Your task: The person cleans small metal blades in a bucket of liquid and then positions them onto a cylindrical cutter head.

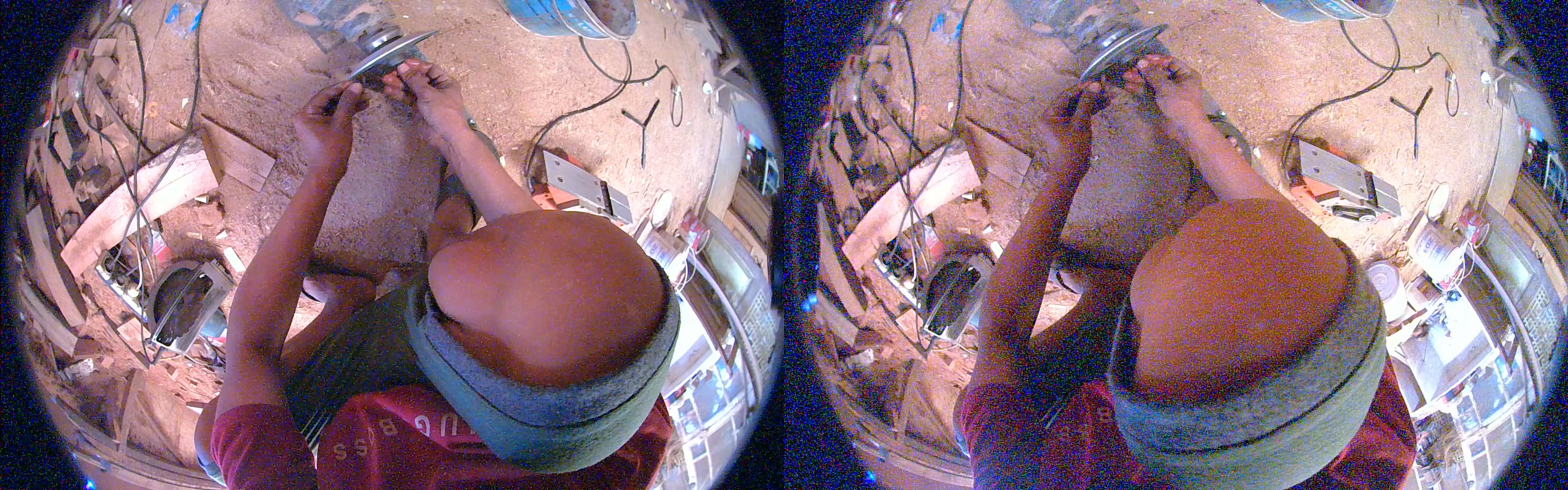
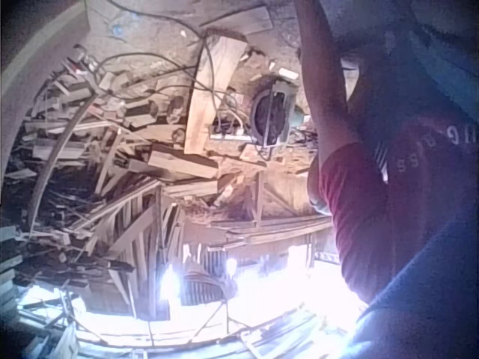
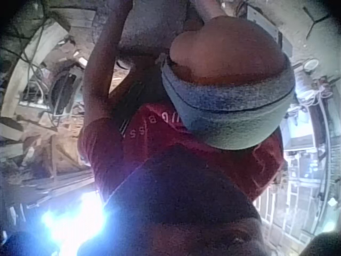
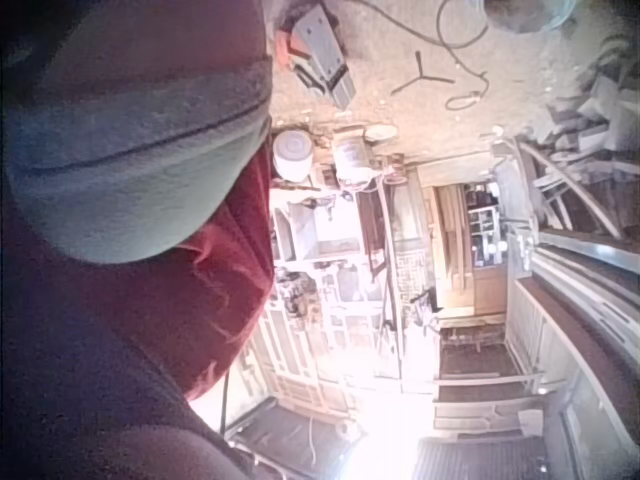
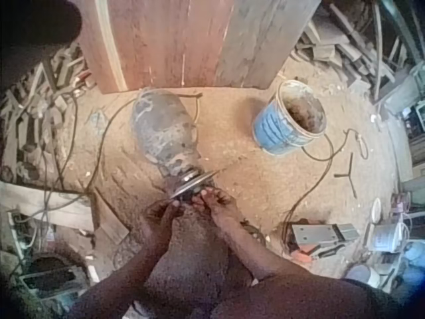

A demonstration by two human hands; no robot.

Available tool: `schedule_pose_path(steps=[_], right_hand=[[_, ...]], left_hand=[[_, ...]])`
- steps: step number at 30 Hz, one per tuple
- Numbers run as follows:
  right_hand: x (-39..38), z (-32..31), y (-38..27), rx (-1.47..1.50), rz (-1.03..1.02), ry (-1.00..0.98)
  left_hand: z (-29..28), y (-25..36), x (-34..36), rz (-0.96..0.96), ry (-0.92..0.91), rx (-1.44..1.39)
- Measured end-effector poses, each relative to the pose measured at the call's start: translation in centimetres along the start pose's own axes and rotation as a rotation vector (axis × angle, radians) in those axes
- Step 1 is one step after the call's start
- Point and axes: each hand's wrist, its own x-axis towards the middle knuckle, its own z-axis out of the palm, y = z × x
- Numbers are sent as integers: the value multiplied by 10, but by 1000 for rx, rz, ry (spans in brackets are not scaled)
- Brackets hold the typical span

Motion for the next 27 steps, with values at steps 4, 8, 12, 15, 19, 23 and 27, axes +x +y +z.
schedule_pose_path(steps=[4, 8, 12, 15, 19, 23, 27], right_hand=[[2, -1, 0, -33, 9, 16], [2, -1, -1, -40, 28, 15], [2, -1, 0, -46, 38, 17], [-1, 2, -3, -34, 45, 5], [-2, 3, -3, -62, 22, -14], [-2, 3, -1, -22, 11, -28], [-2, 5, -2, -51, 15, -15]], left_hand=[[2, 12, -3, -20, 11, 27], [1, 11, -2, -11, 1, 23], [0, 6, -1, -8, 9, 15], [0, 4, -1, -3, 18, -13], [-3, 2, -1, 34, -3, -7], [-5, 4, -3, 36, 5, 29], [-5, 3, -4, 34, 22, 7]])
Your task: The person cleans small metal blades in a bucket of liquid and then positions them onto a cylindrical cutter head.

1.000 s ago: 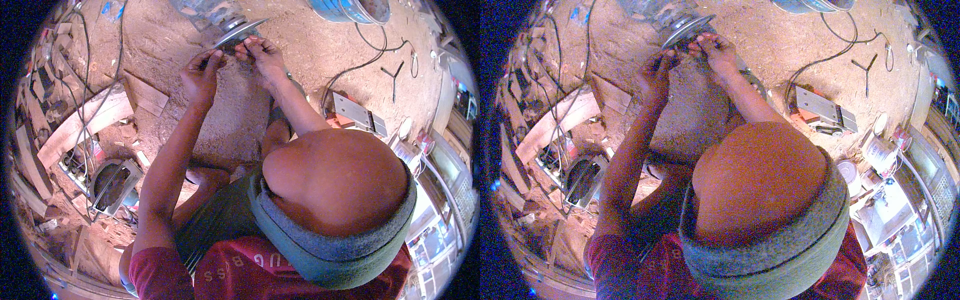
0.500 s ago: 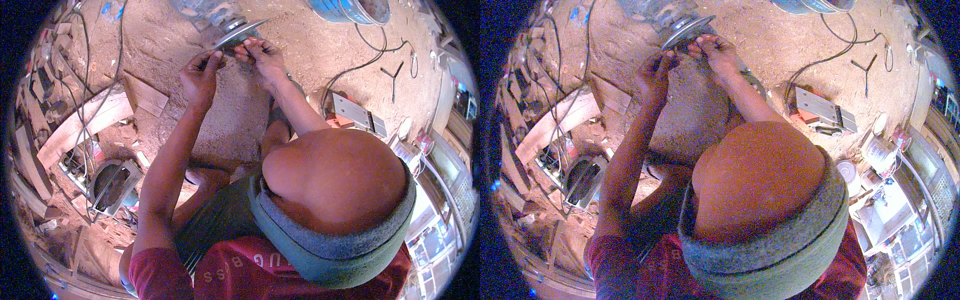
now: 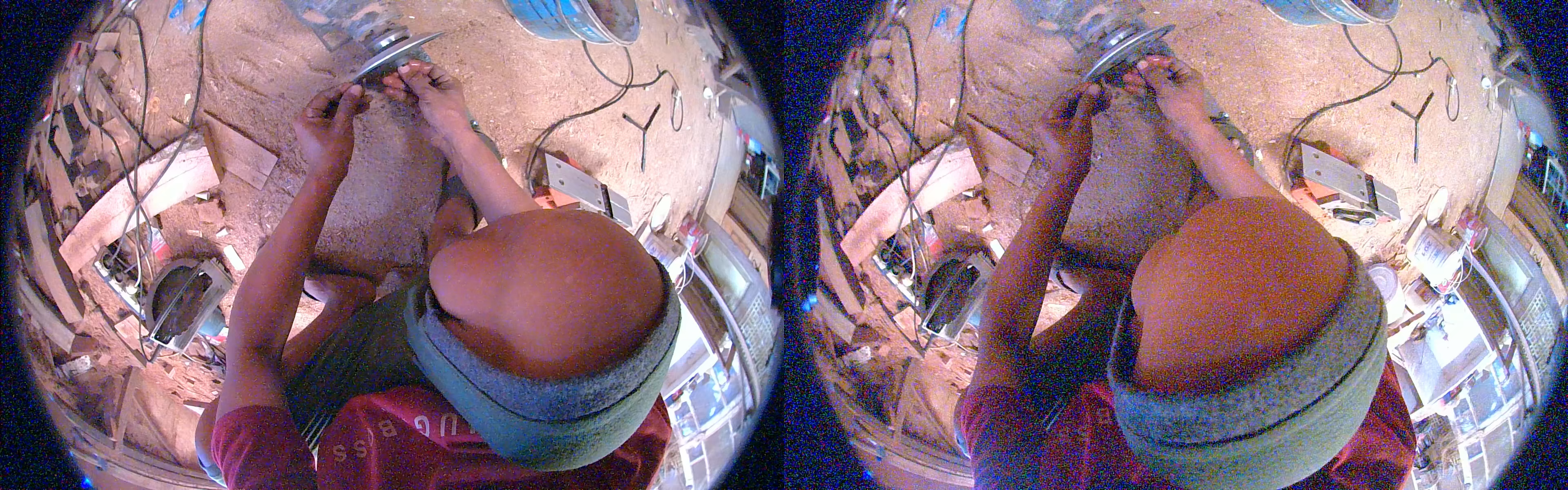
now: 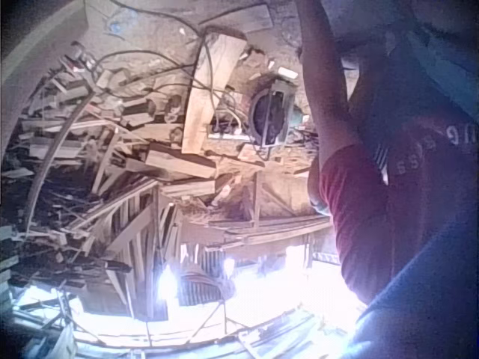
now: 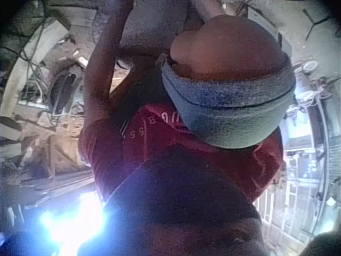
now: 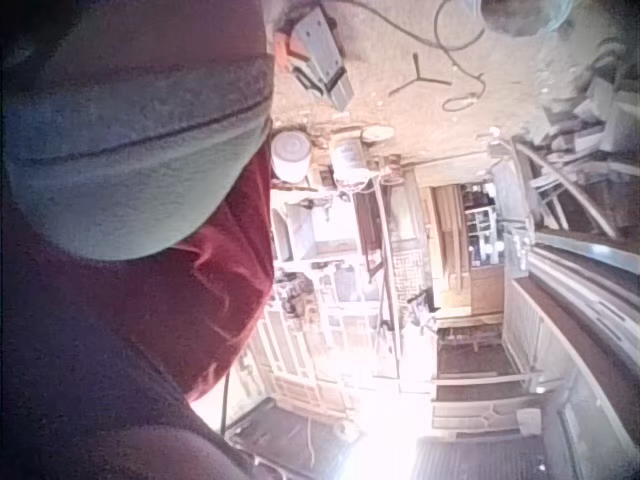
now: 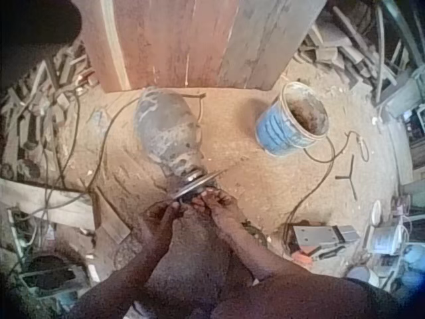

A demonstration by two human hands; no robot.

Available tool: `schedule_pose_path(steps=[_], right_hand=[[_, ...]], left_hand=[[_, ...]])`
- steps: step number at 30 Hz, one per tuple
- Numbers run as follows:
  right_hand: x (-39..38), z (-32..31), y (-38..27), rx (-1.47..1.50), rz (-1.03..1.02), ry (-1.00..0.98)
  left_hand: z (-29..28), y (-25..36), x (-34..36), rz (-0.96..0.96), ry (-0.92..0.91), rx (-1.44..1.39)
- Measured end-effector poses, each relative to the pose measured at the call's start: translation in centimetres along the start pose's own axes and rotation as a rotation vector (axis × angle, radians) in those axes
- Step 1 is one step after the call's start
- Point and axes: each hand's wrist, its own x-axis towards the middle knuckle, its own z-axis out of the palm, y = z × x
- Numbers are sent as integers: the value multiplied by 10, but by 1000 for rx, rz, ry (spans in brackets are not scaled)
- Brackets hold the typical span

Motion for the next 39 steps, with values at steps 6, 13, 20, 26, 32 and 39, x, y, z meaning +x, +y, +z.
schedule_pose_path(steps=[6, 13, 20, 26, 32, 39], right_hand=[[6, -6, 9, -76, -50, -11], [-8, 10, -4, 0, 6, -8], [-10, 14, -3, 11, 1, -4], [-9, 13, 1, 24, -27, -65], [-13, 18, -1, 15, 1, -34], [-9, 15, 8, -43, -19, -28]], left_hand=[[-3, 2, -1, 7, -10, 21], [-6, 0, -2, 1, 6, -47], [-10, -1, -3, 8, 12, -60], [-12, -2, -5, -2, 21, -91], [-15, 3, -7, 6, 21, -47], [-19, 5, -10, 4, 25, -47]])
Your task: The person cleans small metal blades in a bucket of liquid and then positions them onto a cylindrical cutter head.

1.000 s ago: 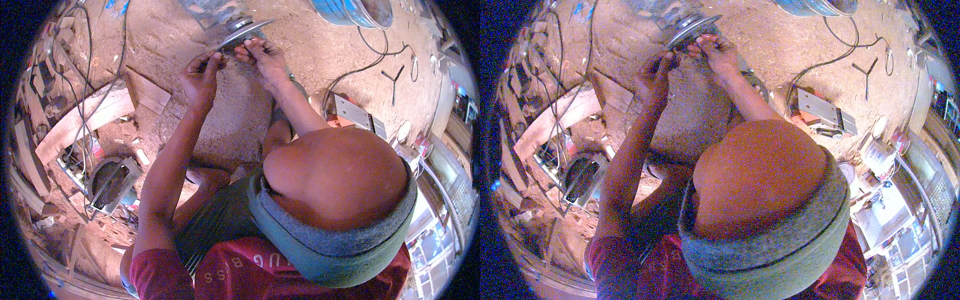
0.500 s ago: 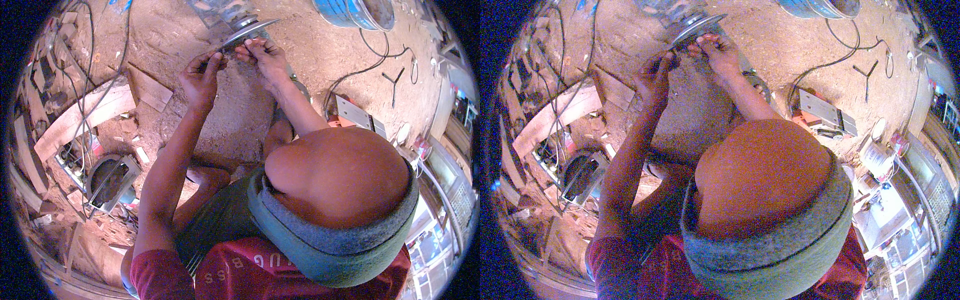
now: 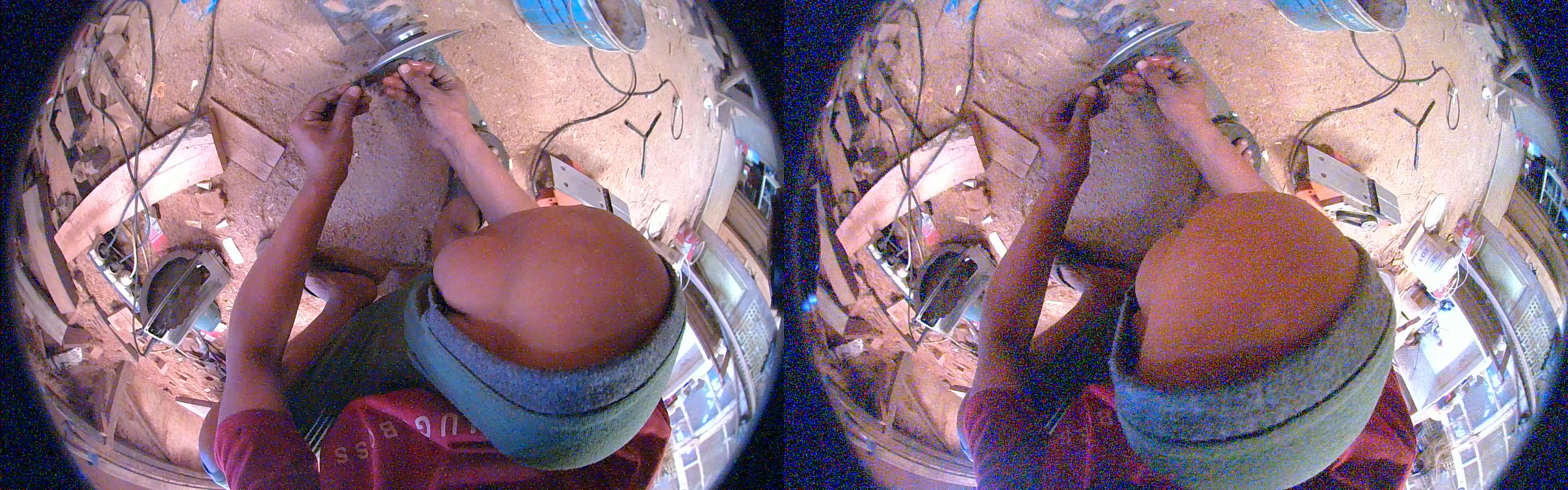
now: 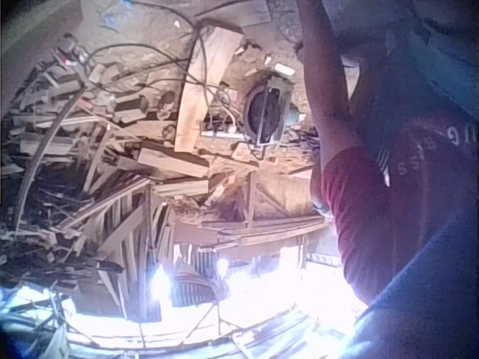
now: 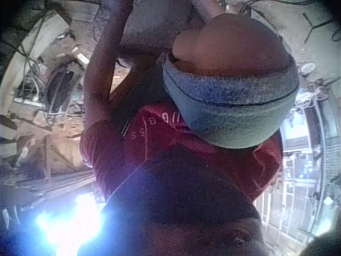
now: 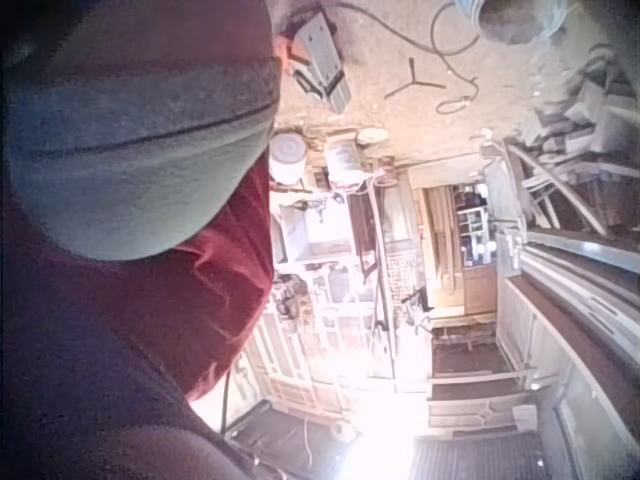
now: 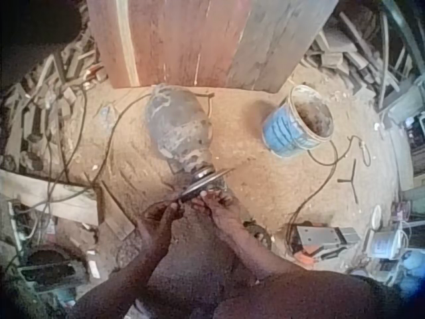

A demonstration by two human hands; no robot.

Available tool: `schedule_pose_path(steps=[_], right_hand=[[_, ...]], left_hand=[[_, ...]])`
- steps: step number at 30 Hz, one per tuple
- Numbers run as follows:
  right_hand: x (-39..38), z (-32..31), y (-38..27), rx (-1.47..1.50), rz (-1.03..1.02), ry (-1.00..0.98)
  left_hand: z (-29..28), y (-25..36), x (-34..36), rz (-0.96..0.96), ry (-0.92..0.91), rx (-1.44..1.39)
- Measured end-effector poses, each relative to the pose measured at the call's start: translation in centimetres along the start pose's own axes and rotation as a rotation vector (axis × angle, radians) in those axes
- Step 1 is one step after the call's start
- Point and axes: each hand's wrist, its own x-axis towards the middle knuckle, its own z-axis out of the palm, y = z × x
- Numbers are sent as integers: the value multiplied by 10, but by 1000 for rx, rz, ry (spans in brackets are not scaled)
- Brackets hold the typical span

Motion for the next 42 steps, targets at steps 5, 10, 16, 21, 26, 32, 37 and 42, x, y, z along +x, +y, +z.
schedule_pose_path(steps=[5, 10, 16, 21, 26, 32, 37, 42], right_hand=[[0, 1, 2, -23, -11, -3], [-3, 4, -1, 21, 4, -18], [-3, 4, 2, -7, 5, -46], [-7, 8, 0, 23, 25, -48], [-8, 9, 1, -49, 26, -50], [-6, 9, 5, -91, -18, -69], [-7, 10, 5, -69, 0, -64], [-1, 4, 16, -152, -53, -44]], left_hand=[[-2, 0, 0, 17, -6, 5], [-4, -2, 0, 21, 2, -7], [-6, -1, -2, 25, 15, 11], [-10, -3, -3, 7, 13, -8], [-11, 2, -5, -7, 21, -9], [-13, 2, -6, -13, 39, -10], [-16, 1, -7, -7, 42, -25], [-18, 1, -9, -20, 55, -19]])
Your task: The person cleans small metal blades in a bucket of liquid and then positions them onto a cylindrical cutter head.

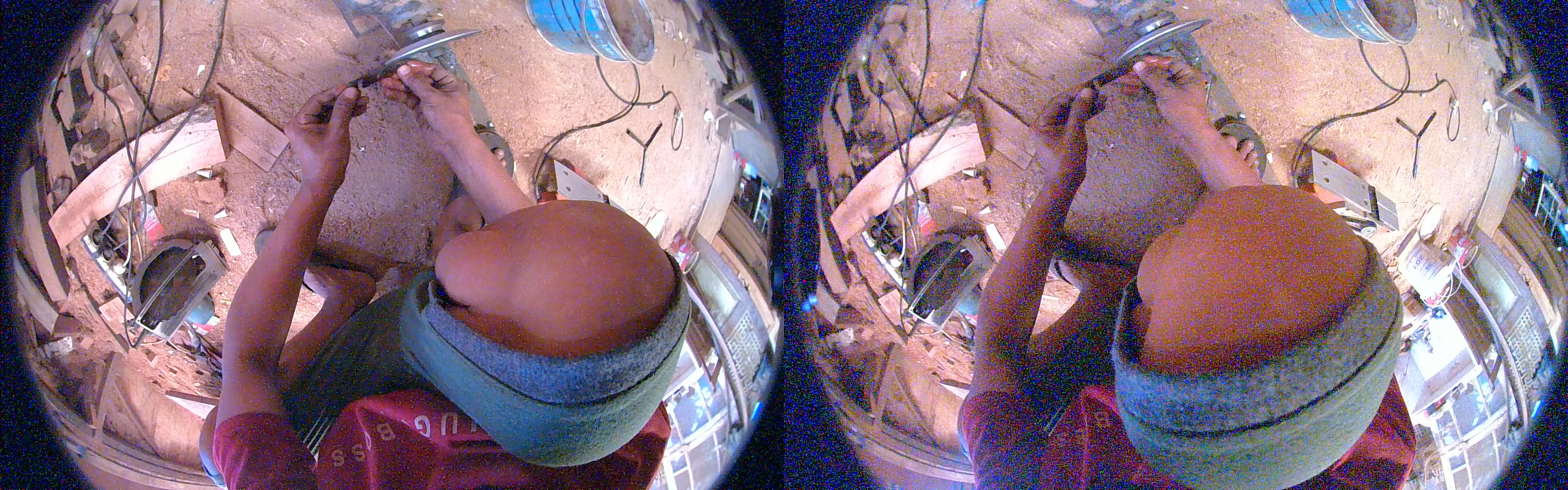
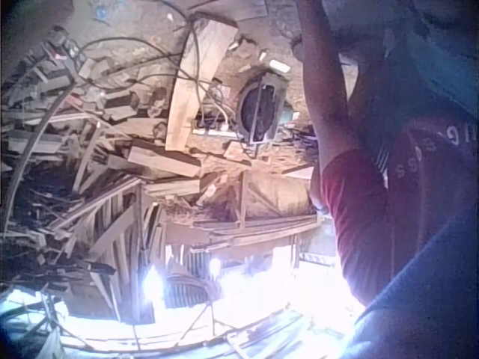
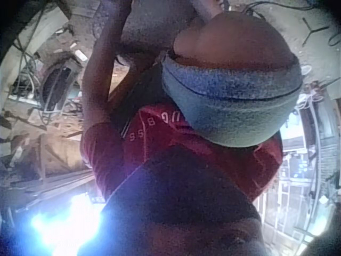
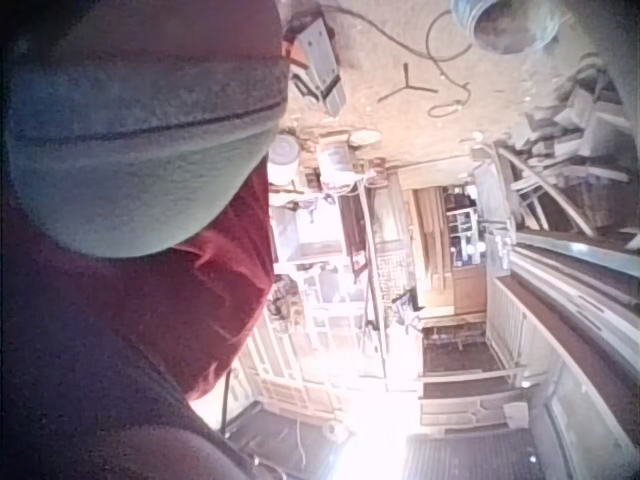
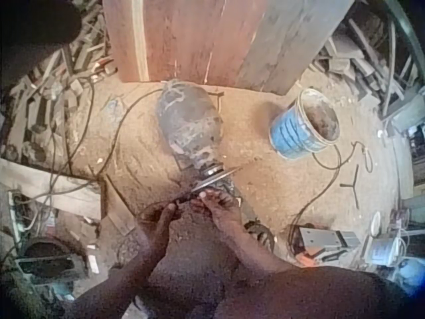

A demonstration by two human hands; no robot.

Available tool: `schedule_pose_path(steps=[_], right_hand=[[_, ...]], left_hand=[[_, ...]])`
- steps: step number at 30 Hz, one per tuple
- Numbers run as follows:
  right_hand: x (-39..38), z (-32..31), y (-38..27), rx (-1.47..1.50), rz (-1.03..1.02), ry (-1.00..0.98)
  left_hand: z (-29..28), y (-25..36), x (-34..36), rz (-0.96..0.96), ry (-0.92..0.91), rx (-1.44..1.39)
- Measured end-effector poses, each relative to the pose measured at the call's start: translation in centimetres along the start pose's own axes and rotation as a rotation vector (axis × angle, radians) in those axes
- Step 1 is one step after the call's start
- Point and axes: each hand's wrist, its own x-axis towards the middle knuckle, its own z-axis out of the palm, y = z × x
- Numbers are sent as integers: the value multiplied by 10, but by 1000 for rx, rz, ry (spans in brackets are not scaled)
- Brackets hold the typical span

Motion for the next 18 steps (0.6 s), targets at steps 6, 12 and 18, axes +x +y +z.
schedule_pose_path(steps=[6, 12, 18], right_hand=[[-3, 3, 0, 57, 15, -18], [-1, 2, 6, 82, -3, -50], [-1, 3, 7, -14, -30, -35]], left_hand=[[-4, -1, -1, 59, 1, 37], [-6, 1, -3, 54, 4, 7], [-4, 4, -6, 12, 44, -51]])
